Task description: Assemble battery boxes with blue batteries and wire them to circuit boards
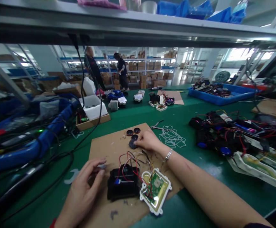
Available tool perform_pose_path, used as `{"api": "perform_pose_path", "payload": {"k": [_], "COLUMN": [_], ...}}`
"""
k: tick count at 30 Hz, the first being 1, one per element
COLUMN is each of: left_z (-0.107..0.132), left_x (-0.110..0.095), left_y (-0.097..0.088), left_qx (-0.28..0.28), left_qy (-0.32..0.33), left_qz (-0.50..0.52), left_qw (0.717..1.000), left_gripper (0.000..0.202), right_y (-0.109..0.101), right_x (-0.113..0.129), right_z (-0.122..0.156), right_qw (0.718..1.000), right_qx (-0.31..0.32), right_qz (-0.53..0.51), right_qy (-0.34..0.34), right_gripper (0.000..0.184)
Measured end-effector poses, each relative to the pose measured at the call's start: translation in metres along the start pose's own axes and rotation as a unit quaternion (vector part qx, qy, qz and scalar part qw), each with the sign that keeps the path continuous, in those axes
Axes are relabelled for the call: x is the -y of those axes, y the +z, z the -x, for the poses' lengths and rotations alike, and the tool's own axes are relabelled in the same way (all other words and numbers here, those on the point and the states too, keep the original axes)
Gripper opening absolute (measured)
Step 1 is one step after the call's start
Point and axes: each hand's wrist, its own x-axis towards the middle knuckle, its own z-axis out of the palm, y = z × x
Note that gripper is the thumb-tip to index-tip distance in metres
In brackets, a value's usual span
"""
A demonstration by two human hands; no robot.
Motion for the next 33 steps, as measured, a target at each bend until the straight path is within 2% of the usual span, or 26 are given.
{"api": "perform_pose_path", "payload": {"k": [2, 4, 6, 9, 11, 13, 14, 16, 17, 18, 19, 21, 23, 25, 28, 33], "left_z": [-0.001, -0.001, -0.001, 0.002, 0.004, 0.005, 0.004, 0.000, -0.002, -0.005, -0.007, -0.009, -0.008, -0.004, 0.000, 0.001], "left_x": [-0.008, -0.020, -0.032, -0.042, -0.041, -0.037, -0.035, -0.032, -0.031, -0.031, -0.031, -0.032, -0.032, -0.031, -0.027, -0.029], "left_y": [-0.006, -0.014, -0.021, -0.030, -0.033, -0.035, -0.036, -0.036, -0.036, -0.035, -0.035, -0.032, -0.028, -0.023, -0.019, -0.020], "left_qx": [-0.025, -0.054, -0.074, -0.082, -0.076, -0.067, -0.058, -0.041, -0.030, -0.015, 0.002, 0.034, 0.064, 0.092, 0.117, 0.127], "left_qy": [0.021, 0.065, 0.125, 0.200, 0.227, 0.212, 0.178, 0.050, -0.027, -0.098, -0.154, -0.215, -0.227, -0.219, -0.200, -0.134], "left_qz": [-0.006, -0.008, -0.011, -0.062, -0.103, -0.098, -0.072, 0.032, 0.100, 0.169, 0.232, 0.324, 0.359, 0.352, 0.298, 0.156], "left_qw": [0.999, 0.996, 0.989, 0.974, 0.965, 0.970, 0.980, 0.997, 0.994, 0.981, 0.960, 0.921, 0.903, 0.905, 0.926, 0.970], "left_gripper": [0.021, 0.023, 0.036, 0.052, 0.051, 0.046, 0.043, 0.038, 0.037, 0.037, 0.037, 0.038, 0.037, 0.035, 0.031, 0.031], "right_y": [-0.010, -0.020, -0.025, -0.017, -0.009, -0.004, -0.002, -0.001, -0.001, 0.001, 0.002, 0.007, 0.013, 0.019, 0.027, 0.037], "right_x": [0.017, 0.043, 0.075, 0.113, 0.122, 0.118, 0.111, 0.096, 0.088, 0.081, 0.075, 0.066, 0.058, 0.050, 0.037, 0.027], "right_z": [0.010, 0.028, 0.051, 0.081, 0.090, 0.090, 0.088, 0.083, 0.082, 0.082, 0.082, 0.086, 0.089, 0.092, 0.093, 0.091], "right_qw": [1.000, 0.997, 0.986, 0.971, 0.969, 0.968, 0.967, 0.961, 0.956, 0.952, 0.950, 0.956, 0.969, 0.978, 0.979, 0.977], "right_qx": [-0.010, -0.048, -0.078, -0.063, -0.031, 0.003, 0.019, 0.069, 0.100, 0.132, 0.159, 0.184, 0.167, 0.127, 0.065, 0.013], "right_qz": [-0.012, -0.023, -0.034, -0.038, -0.035, -0.021, -0.005, 0.051, 0.083, 0.111, 0.127, 0.119, 0.070, 0.019, -0.018, -0.043], "right_qy": [-0.017, -0.050, -0.144, -0.229, -0.244, -0.249, -0.255, -0.264, -0.262, -0.252, -0.235, -0.196, -0.170, -0.166, -0.194, -0.210], "right_gripper": [0.026, 0.024, 0.022, 0.017, 0.017, 0.014, 0.018, 0.055, 0.073, 0.083, 0.085, 0.082, 0.083, 0.085, 0.085, 0.077]}}
